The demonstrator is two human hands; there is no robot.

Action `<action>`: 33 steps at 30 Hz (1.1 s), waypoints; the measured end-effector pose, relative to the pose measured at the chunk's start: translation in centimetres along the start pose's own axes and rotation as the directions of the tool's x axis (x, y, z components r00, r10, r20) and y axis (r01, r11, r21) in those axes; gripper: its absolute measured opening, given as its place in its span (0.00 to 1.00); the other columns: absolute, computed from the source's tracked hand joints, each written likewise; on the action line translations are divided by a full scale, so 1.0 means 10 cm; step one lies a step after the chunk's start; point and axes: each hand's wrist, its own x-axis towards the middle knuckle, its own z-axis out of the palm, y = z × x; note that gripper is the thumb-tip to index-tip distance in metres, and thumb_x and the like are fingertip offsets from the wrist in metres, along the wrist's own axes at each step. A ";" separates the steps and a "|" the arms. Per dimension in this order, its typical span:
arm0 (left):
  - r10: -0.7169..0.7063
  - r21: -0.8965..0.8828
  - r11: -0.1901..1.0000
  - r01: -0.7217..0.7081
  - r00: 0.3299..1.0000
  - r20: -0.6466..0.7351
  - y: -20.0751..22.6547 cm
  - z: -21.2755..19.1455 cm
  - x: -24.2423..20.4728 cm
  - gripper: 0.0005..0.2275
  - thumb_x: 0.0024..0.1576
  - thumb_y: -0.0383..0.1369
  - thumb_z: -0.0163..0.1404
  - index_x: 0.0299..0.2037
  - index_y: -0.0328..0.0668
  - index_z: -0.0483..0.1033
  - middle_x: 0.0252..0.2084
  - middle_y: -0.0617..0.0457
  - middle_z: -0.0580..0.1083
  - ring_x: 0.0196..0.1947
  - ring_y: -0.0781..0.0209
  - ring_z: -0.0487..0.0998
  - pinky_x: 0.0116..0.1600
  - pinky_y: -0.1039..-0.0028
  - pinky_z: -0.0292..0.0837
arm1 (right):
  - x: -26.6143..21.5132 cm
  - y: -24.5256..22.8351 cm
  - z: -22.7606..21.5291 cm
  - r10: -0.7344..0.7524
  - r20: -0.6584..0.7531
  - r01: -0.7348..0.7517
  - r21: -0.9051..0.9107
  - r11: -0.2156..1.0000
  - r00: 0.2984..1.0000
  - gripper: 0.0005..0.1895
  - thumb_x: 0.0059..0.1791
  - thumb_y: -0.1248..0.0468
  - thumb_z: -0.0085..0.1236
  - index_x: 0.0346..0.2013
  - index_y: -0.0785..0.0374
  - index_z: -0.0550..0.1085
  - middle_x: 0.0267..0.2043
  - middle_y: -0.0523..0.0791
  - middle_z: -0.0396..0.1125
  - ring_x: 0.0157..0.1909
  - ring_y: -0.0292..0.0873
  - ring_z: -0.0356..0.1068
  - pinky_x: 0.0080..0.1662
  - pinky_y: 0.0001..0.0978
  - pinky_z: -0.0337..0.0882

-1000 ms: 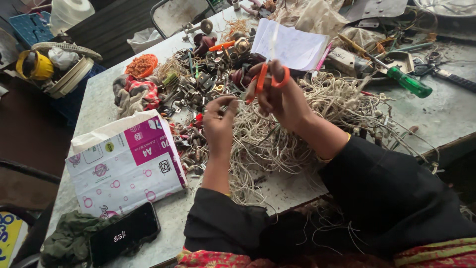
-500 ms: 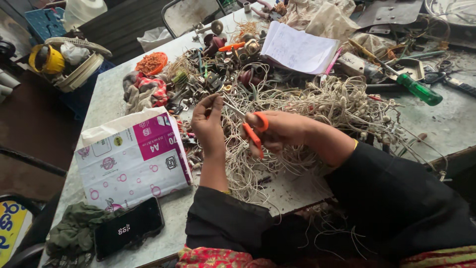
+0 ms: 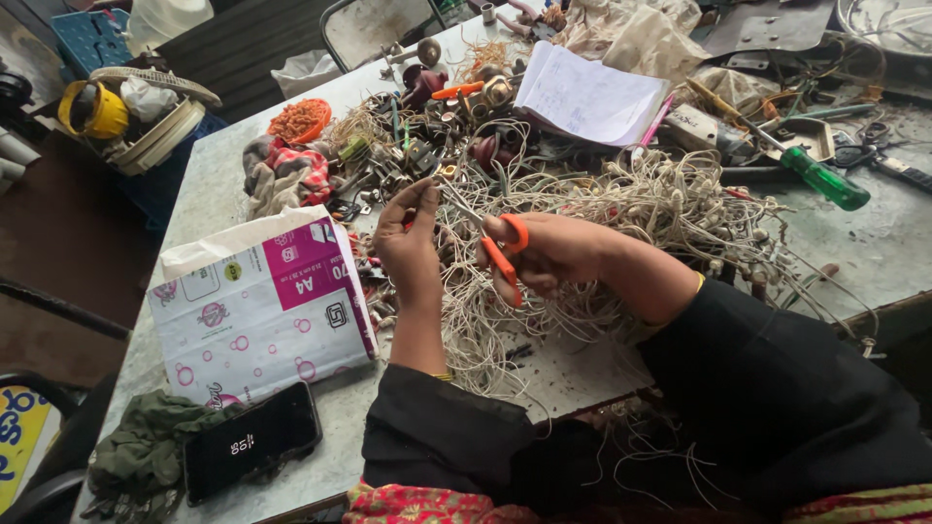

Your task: The person uses orange-handled scissors to cut tangled white wires on a cluttered workbench. They repeatedly pick up wire bundles, snip them into shorter pieces, and drop the cut pieces back onto the table.

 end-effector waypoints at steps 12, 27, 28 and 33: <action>0.041 0.052 0.997 -0.051 0.983 0.177 0.13 0.01 -0.08 0.06 0.60 0.30 0.60 0.45 0.39 0.84 0.38 0.57 0.80 0.36 0.75 0.75 0.43 0.84 0.71 | 0.05 0.01 -0.02 -0.016 -0.035 0.018 0.040 0.999 0.999 0.35 0.50 0.32 0.44 0.46 0.61 0.69 0.27 0.51 0.73 0.13 0.32 0.55 0.19 0.26 0.59; -0.046 -0.029 0.999 0.046 0.999 -0.005 0.01 -0.07 0.01 0.08 0.62 0.31 0.58 0.48 0.38 0.80 0.34 0.61 0.76 0.26 0.77 0.65 0.29 0.85 0.59 | 0.00 -0.04 -0.10 -0.246 -0.160 0.260 0.075 0.963 0.956 0.15 0.54 0.53 0.56 0.46 0.63 0.71 0.24 0.41 0.65 0.19 0.32 0.60 0.21 0.24 0.60; -0.064 -0.015 0.998 0.064 0.997 -0.032 -0.01 -0.08 0.03 0.08 0.61 0.31 0.57 0.48 0.38 0.80 0.34 0.61 0.76 0.26 0.76 0.65 0.28 0.84 0.58 | -0.03 -0.08 -0.13 -0.262 -0.239 0.300 0.140 0.944 0.935 0.15 0.54 0.53 0.55 0.46 0.62 0.70 0.26 0.40 0.66 0.20 0.32 0.62 0.22 0.25 0.62; 0.176 0.175 0.969 -0.174 0.984 0.007 -0.03 -0.05 0.05 0.15 0.60 0.27 0.55 0.57 0.40 0.73 0.42 0.59 0.74 0.39 0.72 0.73 0.43 0.84 0.75 | -0.19 -0.19 -0.25 -0.507 -0.333 0.577 0.157 0.801 0.795 0.25 0.55 0.42 0.54 0.50 0.60 0.70 0.25 0.40 0.63 0.19 0.31 0.58 0.26 0.25 0.65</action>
